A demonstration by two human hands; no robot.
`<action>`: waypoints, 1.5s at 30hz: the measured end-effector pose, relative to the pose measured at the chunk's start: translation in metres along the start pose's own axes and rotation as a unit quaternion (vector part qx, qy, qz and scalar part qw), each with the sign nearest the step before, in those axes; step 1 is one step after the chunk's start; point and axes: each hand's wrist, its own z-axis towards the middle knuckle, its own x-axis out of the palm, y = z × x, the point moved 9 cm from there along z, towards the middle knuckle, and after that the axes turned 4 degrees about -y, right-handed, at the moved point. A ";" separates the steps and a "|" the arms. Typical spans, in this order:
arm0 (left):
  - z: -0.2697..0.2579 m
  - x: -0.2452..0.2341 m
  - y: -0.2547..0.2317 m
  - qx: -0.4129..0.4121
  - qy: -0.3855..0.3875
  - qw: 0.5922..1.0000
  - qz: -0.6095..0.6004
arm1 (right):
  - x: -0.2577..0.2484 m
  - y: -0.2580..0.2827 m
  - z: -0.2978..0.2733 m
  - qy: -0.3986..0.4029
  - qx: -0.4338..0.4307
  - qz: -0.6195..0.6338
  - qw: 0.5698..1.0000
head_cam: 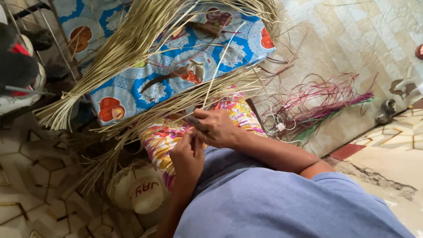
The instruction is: Assembling and trimming straw bundles to create a broom or similar structure.
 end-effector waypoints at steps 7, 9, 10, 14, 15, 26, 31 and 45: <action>0.003 0.002 -0.004 -0.009 0.025 0.995 -0.095 | -0.026 0.019 0.016 -0.059 -0.045 -0.007 0.997; 0.003 0.002 -0.006 0.001 0.032 0.993 -0.110 | -0.033 0.019 0.022 -0.068 -0.054 -0.020 0.996; 0.003 0.004 -0.006 -0.003 0.050 0.992 -0.115 | -0.035 0.014 0.022 -0.085 -0.055 -0.064 0.993; -0.004 0.001 -0.014 -0.030 0.103 0.985 -0.138 | -0.035 -0.041 0.012 -0.152 -0.004 -0.161 0.975; -0.003 -0.003 -0.016 -0.030 0.102 0.985 -0.138 | -0.040 -0.053 0.010 -0.151 -0.005 -0.161 0.975; 0.032 -0.001 -0.007 0.140 -0.019 0.989 0.039 | -0.030 -0.075 0.028 -0.023 0.187 -0.183 0.965; 0.040 0.026 0.006 0.060 0.004 0.995 -0.080 | -0.028 -0.066 0.031 -0.001 0.181 -0.198 0.963; 0.022 0.013 0.015 0.006 0.008 0.997 -0.075 | -0.006 -0.021 0.014 0.045 0.115 -0.095 0.988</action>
